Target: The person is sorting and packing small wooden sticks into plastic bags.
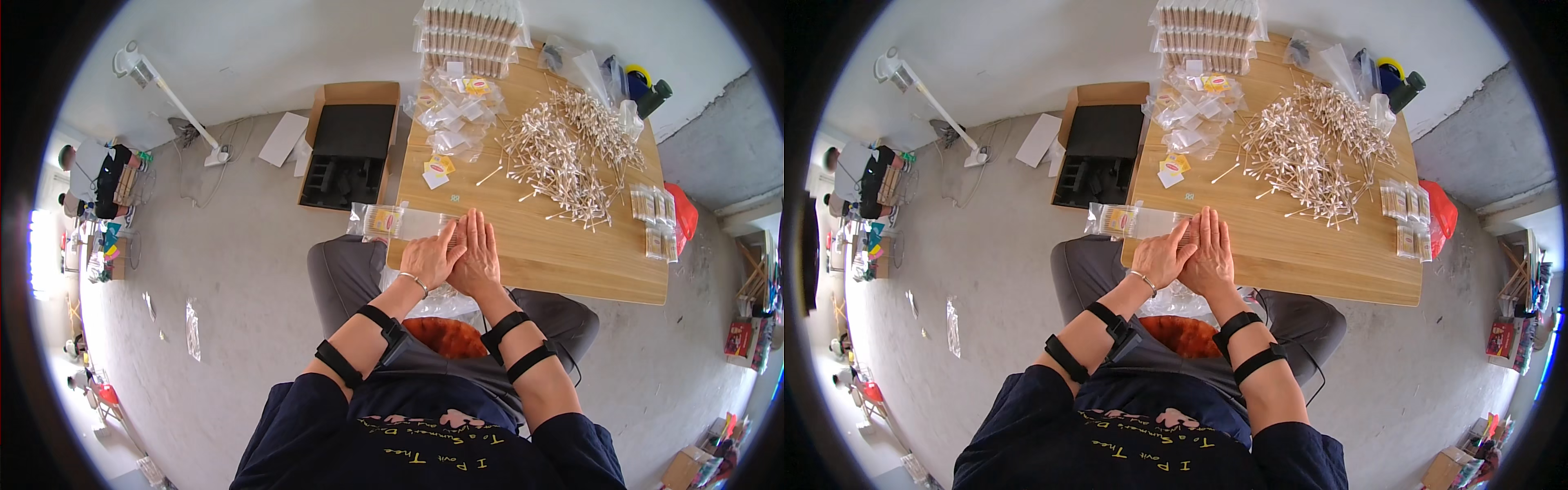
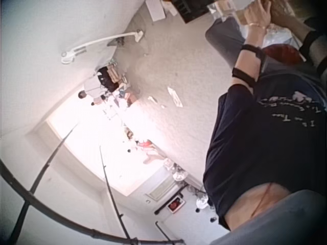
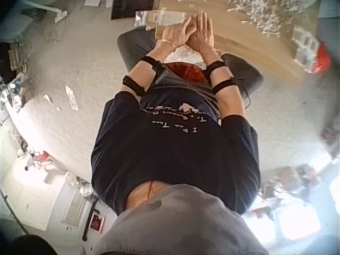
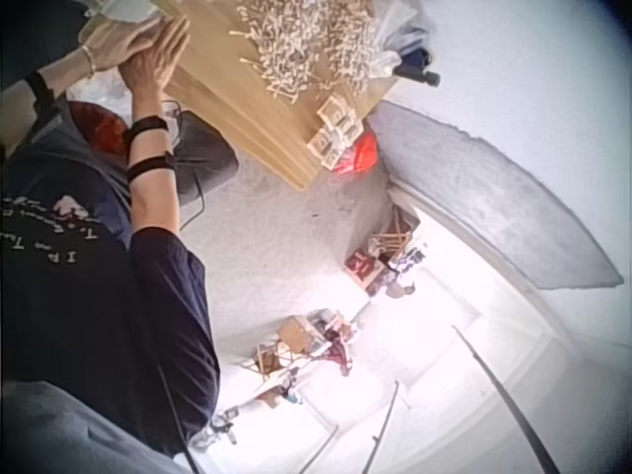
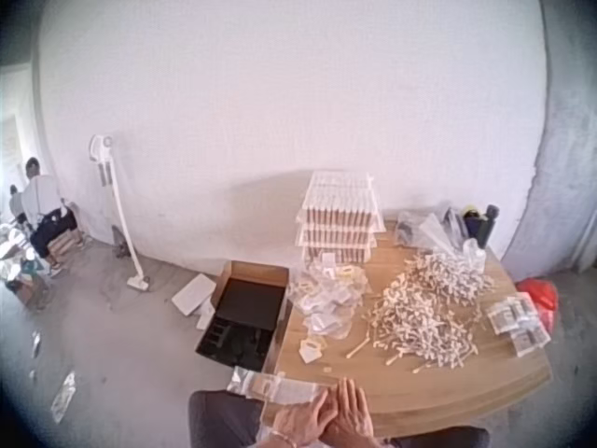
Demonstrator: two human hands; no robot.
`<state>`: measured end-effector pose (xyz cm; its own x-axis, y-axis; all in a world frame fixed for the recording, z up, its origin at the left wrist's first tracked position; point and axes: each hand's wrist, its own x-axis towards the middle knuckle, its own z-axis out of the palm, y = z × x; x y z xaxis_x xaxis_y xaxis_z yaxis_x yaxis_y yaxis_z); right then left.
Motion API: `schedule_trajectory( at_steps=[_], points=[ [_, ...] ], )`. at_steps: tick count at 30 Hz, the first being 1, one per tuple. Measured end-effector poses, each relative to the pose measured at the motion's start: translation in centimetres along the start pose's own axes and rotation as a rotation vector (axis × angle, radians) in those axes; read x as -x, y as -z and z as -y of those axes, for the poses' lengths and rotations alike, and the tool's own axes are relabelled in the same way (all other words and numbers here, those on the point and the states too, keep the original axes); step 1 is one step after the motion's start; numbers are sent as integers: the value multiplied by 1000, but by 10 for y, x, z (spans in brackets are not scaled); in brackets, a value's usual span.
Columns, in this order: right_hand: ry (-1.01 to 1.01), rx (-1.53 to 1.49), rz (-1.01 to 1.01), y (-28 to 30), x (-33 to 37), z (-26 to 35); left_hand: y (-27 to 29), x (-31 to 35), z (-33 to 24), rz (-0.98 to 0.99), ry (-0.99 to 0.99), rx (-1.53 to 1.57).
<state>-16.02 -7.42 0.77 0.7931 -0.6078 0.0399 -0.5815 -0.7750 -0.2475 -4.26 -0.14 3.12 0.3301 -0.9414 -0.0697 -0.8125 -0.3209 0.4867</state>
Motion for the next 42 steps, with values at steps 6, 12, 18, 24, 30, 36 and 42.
schedule_trajectory(
  at_steps=[6,12,18,24,30,36,42],
  points=[
    [9,11,-4,-2,-1,0,-1,1,4,-8,-10,16],
    [0,-23,13,2,1,0,6,-5,-4,68,67,24],
    [-2,-19,16,5,-2,2,9,-3,-4,56,51,38],
    [24,-22,-3,8,-1,-1,12,-16,6,-151,84,37],
    [27,-49,-58,10,-1,0,6,-54,20,-255,-29,96],
    [25,-78,-50,9,1,-2,2,-71,25,-358,-19,290],
    [10,-107,-46,8,0,-4,-32,-7,21,-383,-15,910]
  ],
)
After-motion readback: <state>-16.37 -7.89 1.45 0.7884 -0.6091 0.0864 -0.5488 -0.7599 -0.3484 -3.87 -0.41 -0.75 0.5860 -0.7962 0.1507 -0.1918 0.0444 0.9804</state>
